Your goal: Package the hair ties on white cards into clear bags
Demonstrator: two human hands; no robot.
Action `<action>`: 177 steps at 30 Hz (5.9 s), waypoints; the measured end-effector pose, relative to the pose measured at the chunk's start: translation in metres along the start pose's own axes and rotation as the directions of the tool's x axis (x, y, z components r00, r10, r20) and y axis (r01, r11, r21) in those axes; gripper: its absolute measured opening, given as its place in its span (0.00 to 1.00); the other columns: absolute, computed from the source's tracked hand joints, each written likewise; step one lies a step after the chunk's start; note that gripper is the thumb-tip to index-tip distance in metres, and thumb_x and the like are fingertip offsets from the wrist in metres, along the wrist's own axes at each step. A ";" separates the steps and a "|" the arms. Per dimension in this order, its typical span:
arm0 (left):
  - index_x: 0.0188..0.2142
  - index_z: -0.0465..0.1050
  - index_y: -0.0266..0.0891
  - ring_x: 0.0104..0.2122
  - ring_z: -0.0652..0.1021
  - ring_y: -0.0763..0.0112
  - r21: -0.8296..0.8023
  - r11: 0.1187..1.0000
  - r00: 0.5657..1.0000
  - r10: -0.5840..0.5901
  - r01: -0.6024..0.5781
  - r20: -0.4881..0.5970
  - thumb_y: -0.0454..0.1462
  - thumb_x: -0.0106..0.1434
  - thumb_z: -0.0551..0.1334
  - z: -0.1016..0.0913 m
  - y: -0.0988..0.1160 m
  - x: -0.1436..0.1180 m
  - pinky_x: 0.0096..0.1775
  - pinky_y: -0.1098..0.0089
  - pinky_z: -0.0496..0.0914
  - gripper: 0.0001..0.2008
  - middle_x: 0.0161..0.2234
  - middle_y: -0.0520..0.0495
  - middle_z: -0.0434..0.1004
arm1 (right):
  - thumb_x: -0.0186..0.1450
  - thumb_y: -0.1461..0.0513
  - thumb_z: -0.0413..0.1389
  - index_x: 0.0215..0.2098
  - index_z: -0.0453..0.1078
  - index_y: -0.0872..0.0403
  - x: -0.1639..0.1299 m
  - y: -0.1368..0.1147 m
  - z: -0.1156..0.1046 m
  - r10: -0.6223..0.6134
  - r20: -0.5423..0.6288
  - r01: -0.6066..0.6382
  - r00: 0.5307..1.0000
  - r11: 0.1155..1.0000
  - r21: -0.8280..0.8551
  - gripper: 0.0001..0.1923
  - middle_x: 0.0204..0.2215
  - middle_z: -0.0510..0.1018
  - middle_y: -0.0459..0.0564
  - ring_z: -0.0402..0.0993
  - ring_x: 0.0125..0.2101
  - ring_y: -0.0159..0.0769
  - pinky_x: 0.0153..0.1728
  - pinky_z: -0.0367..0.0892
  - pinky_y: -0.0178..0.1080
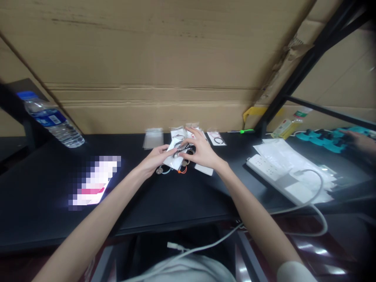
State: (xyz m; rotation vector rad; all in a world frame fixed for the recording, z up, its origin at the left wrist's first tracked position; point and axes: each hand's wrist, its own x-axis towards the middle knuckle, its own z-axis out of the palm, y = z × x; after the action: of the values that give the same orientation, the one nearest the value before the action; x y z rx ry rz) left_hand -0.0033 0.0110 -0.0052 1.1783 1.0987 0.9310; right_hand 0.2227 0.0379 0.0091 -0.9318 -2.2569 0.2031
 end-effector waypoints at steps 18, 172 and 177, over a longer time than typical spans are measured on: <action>0.52 0.78 0.41 0.42 0.83 0.62 0.016 0.999 0.999 0.032 -0.032 -0.022 0.51 0.61 0.73 0.004 0.001 -0.003 0.41 0.67 0.74 0.25 0.46 0.42 0.85 | 0.63 0.45 0.69 0.56 0.77 0.45 0.000 0.005 -0.006 0.067 -0.047 -0.067 0.997 0.998 -0.006 0.27 0.65 0.70 0.56 0.65 0.66 0.54 0.65 0.62 0.58; 0.55 0.77 0.40 0.38 0.81 0.68 -0.164 0.974 0.984 0.137 -0.154 -0.111 0.44 0.58 0.77 0.014 0.001 -0.005 0.39 0.69 0.73 0.27 0.44 0.44 0.83 | 0.65 0.53 0.69 0.37 0.83 0.46 -0.002 -0.006 0.006 0.074 0.122 -0.106 0.990 0.953 0.285 0.07 0.68 0.68 0.50 0.61 0.70 0.49 0.69 0.55 0.57; 0.56 0.77 0.39 0.43 0.81 0.66 -0.212 0.969 0.989 0.105 -0.126 -0.105 0.43 0.62 0.74 0.015 0.004 -0.006 0.42 0.70 0.73 0.24 0.50 0.41 0.82 | 0.64 0.52 0.69 0.39 0.83 0.45 -0.002 -0.006 0.010 0.097 0.108 -0.123 0.989 0.954 0.272 0.08 0.66 0.70 0.52 0.57 0.72 0.50 0.69 0.54 0.57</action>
State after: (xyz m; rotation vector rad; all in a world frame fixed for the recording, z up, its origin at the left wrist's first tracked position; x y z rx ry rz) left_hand 0.0101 0.0028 0.0000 1.0346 0.9814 1.1764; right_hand 0.2137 0.0333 0.0025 -0.9121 -2.1884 0.6101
